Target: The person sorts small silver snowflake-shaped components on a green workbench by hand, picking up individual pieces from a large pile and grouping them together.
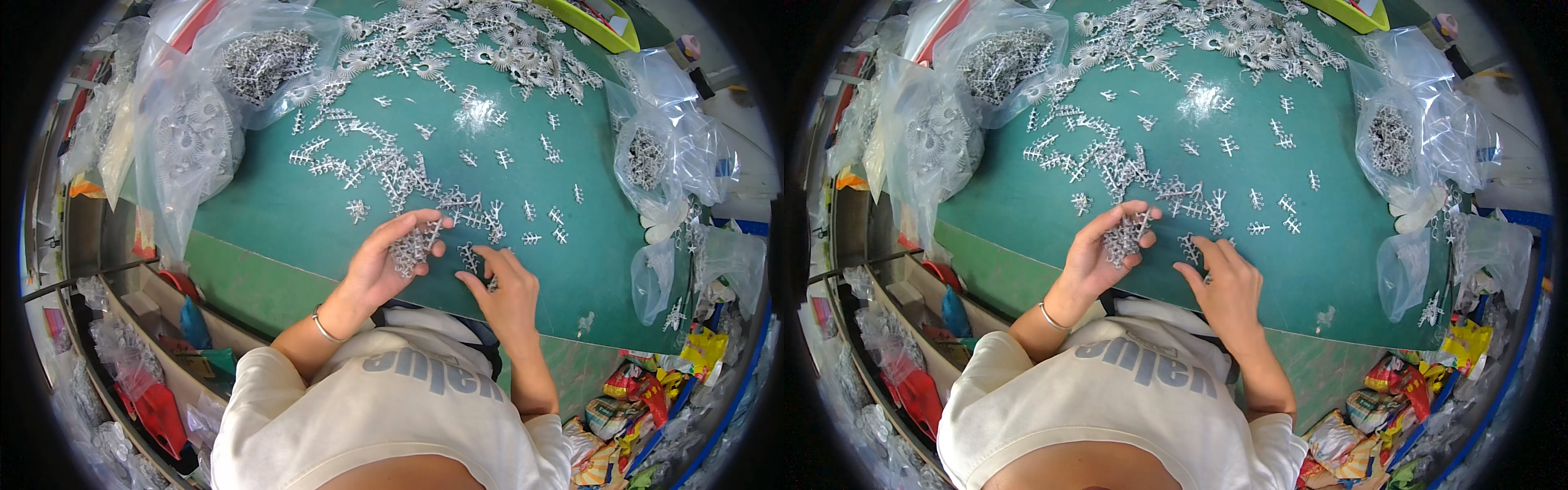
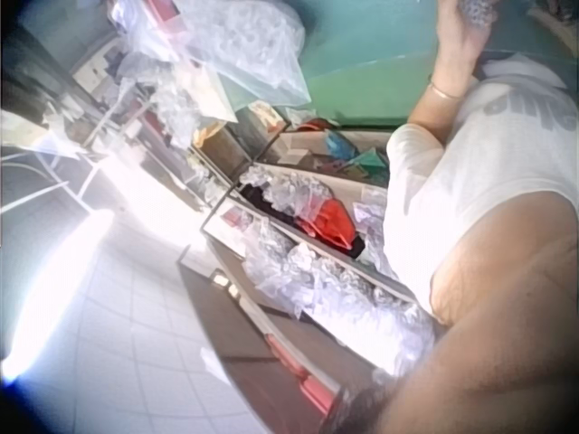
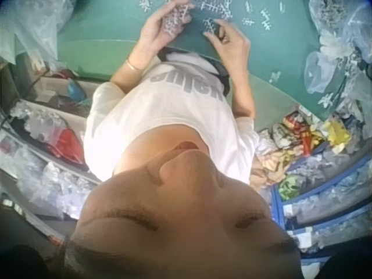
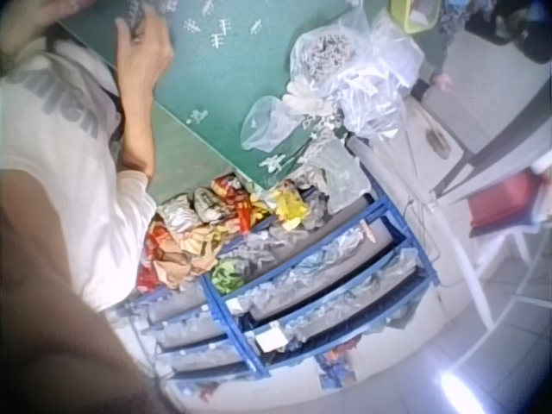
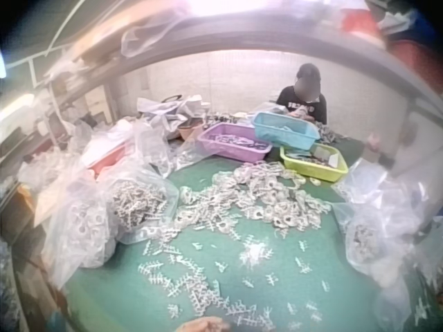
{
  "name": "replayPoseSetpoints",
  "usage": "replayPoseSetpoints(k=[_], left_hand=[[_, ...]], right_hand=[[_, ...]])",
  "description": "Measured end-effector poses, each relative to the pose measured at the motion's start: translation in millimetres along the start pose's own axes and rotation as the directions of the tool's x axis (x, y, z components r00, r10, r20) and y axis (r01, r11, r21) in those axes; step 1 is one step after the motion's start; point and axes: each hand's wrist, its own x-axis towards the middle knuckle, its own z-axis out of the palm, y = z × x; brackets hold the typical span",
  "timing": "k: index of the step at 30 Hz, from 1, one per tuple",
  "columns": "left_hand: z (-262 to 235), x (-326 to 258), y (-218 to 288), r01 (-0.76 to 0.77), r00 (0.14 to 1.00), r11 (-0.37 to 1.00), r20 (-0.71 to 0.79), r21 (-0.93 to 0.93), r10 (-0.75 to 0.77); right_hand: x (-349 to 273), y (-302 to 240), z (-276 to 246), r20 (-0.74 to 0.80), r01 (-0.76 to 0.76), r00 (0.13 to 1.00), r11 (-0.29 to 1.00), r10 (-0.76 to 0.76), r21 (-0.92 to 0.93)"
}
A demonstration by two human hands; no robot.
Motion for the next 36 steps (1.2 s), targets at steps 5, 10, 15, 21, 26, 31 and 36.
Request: replayPoseSetpoints(k=[5, 10, 15, 21, 26, 31, 36], left_hand=[[5.7, -0.8, -0.2, 0.009, 1.0, 0.998, 0.017, 0.06, -0.01], [0.0, -1.6, -3.9, 0.006, 0.999, 0.995, 0.049, 0.101, -0.011], [13.7, -1.9, -2.1, -0.002, 1.0, 0.988, 0.028, 0.152, -0.002], [4.1, -2.1, -6.9, -0.03, 0.999, 0.994, -0.03, 0.108, 0.034], [3.0, -5.8, -7.4, -0.031, 0.999, 0.978, -0.018, 0.205, 0.036], [4.7, -2.9, -11.3, -0.015, 1.0, 0.994, -0.006, 0.112, 0.016], [3.6, -1.9, -13.6, 0.013, 1.0, 0.973, 0.019, 0.231, -0.018]], right_hand=[[-1.4, 2.3, 8.9, -0.065, 0.008, 0.998, 0.998, -0.011, -0.057], [2.1, 10.7, -8.0, -0.128, -0.089, 0.981, 0.931, 0.143, 0.355], [-1.2, 6.8, -5.2, -0.087, -0.004, 0.996, 0.998, 0.009, 0.059], [-4.6, 5.7, 8.0, -0.001, 0.164, 0.986, 0.967, -0.168, -0.197], [-1.7, 22.7, -5.9, -0.035, -0.004, 0.999, 0.776, 0.033, 0.63], [6.0, 32.0, -16.0, 0.125, -0.098, 0.98, -0.177, 0.154, 0.979], [10.2, 21.4, -19.7, 0.163, -0.185, 0.934, 0.04, 0.318, 0.982]])
